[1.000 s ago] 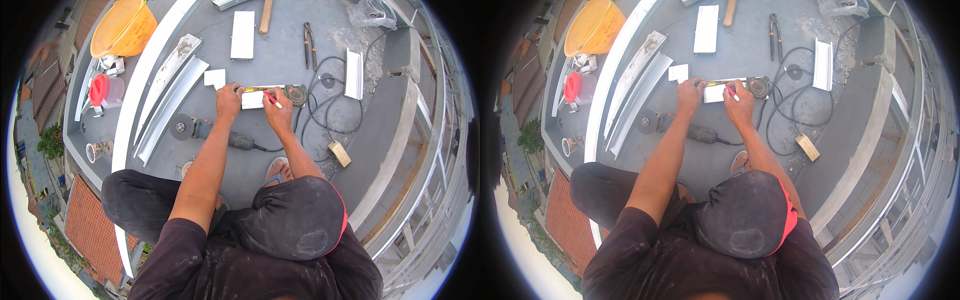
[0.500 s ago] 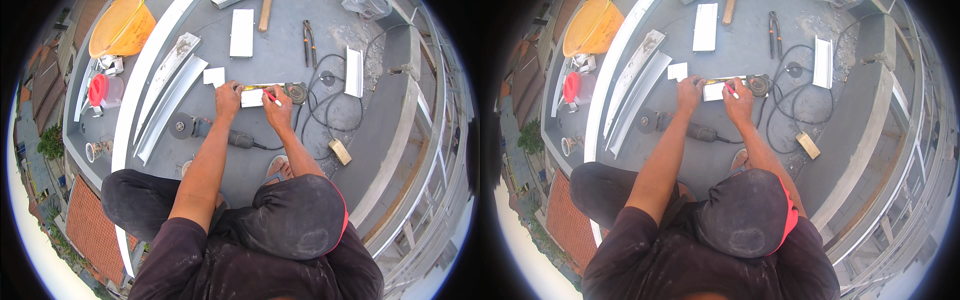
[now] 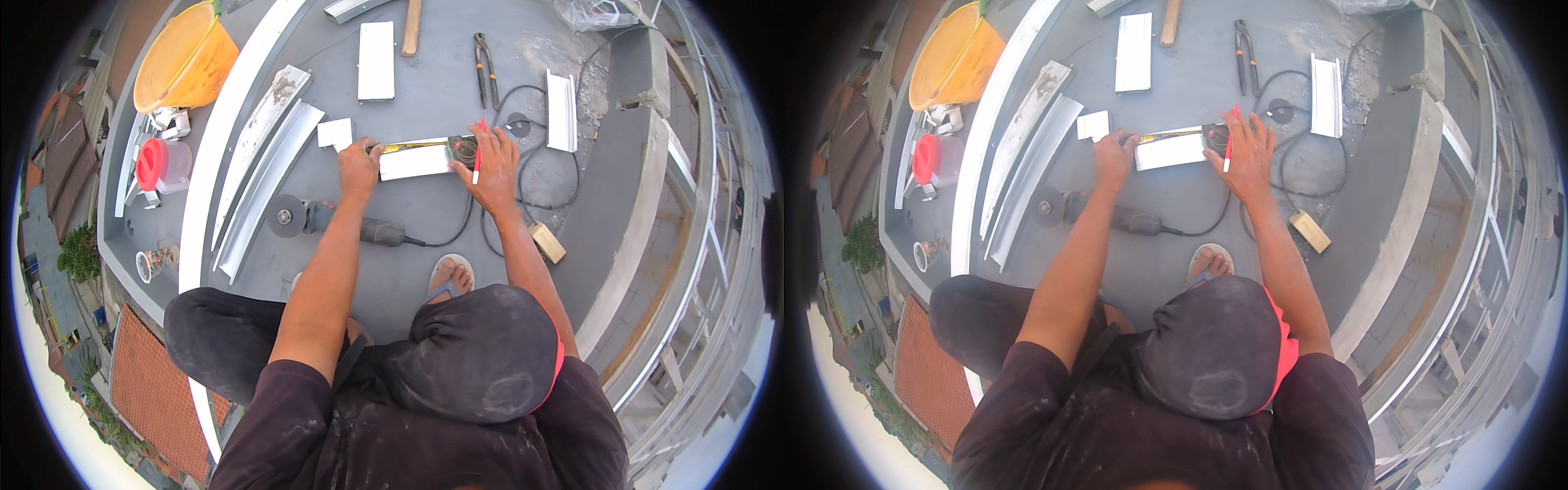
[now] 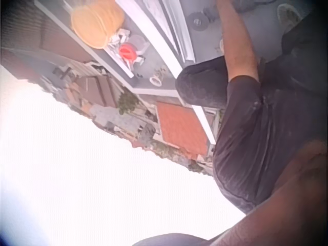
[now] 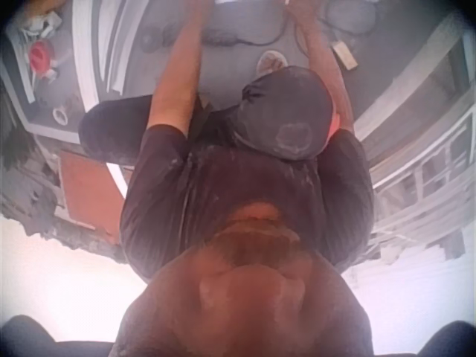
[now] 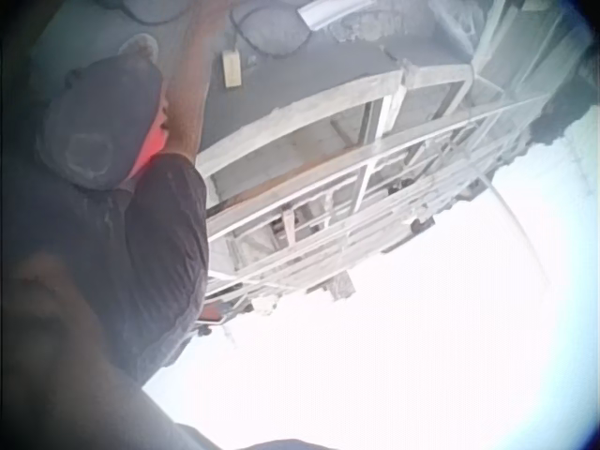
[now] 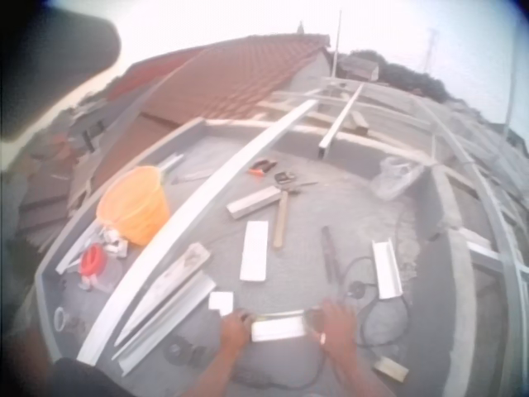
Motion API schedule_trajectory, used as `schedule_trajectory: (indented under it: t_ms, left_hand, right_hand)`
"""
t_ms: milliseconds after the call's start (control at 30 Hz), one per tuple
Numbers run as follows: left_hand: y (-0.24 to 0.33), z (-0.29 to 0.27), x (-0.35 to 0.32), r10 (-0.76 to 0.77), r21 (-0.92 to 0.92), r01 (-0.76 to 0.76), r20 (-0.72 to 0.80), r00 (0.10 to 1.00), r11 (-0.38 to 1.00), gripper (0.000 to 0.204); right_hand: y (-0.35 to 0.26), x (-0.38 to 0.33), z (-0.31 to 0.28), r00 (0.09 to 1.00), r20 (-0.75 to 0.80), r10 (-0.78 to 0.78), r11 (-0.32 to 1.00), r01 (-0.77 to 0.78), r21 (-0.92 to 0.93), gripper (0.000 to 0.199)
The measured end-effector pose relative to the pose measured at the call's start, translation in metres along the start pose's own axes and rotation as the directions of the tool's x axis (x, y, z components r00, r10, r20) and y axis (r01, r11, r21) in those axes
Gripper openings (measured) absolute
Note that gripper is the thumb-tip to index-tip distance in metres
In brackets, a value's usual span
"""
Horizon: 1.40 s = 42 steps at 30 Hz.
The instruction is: The person walks on a rooftop construction site, picks up metal pieces, and uses pliers to bend and shape them. They then sit down, measure and mark the metal pieces with a tape measure and marker, and continue preparing the components for assembly.
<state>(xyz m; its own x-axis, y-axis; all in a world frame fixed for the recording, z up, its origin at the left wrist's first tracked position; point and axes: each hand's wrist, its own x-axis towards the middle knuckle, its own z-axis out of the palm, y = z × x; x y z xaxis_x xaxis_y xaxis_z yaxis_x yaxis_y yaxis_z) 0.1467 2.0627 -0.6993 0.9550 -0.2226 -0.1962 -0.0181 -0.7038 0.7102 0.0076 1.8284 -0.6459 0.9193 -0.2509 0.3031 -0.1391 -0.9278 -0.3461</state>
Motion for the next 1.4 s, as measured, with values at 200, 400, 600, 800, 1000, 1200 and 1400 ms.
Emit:
schedule_trajectory:
  t_ms: [200, 400, 600, 800, 1000, 1200, 1400]
  left_hand:
    - [0.001, 0.001, -0.002, 0.115, 0.102, -0.107, -0.075, 0.991, 0.989, 0.020]
    - [0.017, -0.013, -0.012, 0.138, 0.040, -0.132, -0.238, 0.961, 0.990, 0.033]
    - [0.052, 0.000, -0.084, -0.190, -0.490, 0.068, -0.204, 0.960, 0.869, 0.047]
    - [0.052, 0.019, -0.121, -0.034, -0.630, 0.306, 0.406, 0.913, 0.714, 0.043]
    - [0.063, 0.000, -0.099, 0.124, -0.541, 0.181, 0.479, 0.869, 0.821, 0.044]
    - [0.045, -0.015, -0.071, 0.117, -0.487, 0.124, 0.436, 0.892, 0.865, 0.030]
    - [0.007, -0.034, -0.019, -0.182, -0.364, 0.218, 0.132, 0.974, 0.905, 0.029]
  right_hand:
    - [0.019, 0.016, -0.004, 0.959, 0.269, -0.086, 0.986, 0.043, 0.163, 0.070]
    - [-0.008, 0.012, -0.021, 0.976, 0.214, -0.034, 0.979, -0.010, 0.202, 0.069]
    - [-0.075, -0.057, -0.027, 0.859, 0.326, 0.395, 0.632, -0.512, 0.582, 0.071]
    - [-0.068, -0.084, -0.037, 0.850, 0.339, 0.403, 0.640, -0.527, 0.559, 0.073]
    - [-0.018, -0.051, -0.060, 0.927, 0.369, 0.070, 0.807, -0.270, 0.525, 0.077]
    - [-0.001, -0.011, -0.064, 0.903, 0.421, -0.079, 0.869, -0.145, 0.473, 0.075]
    - [0.085, 0.012, -0.037, 0.956, 0.288, 0.052, 0.974, -0.112, 0.195, 0.073]
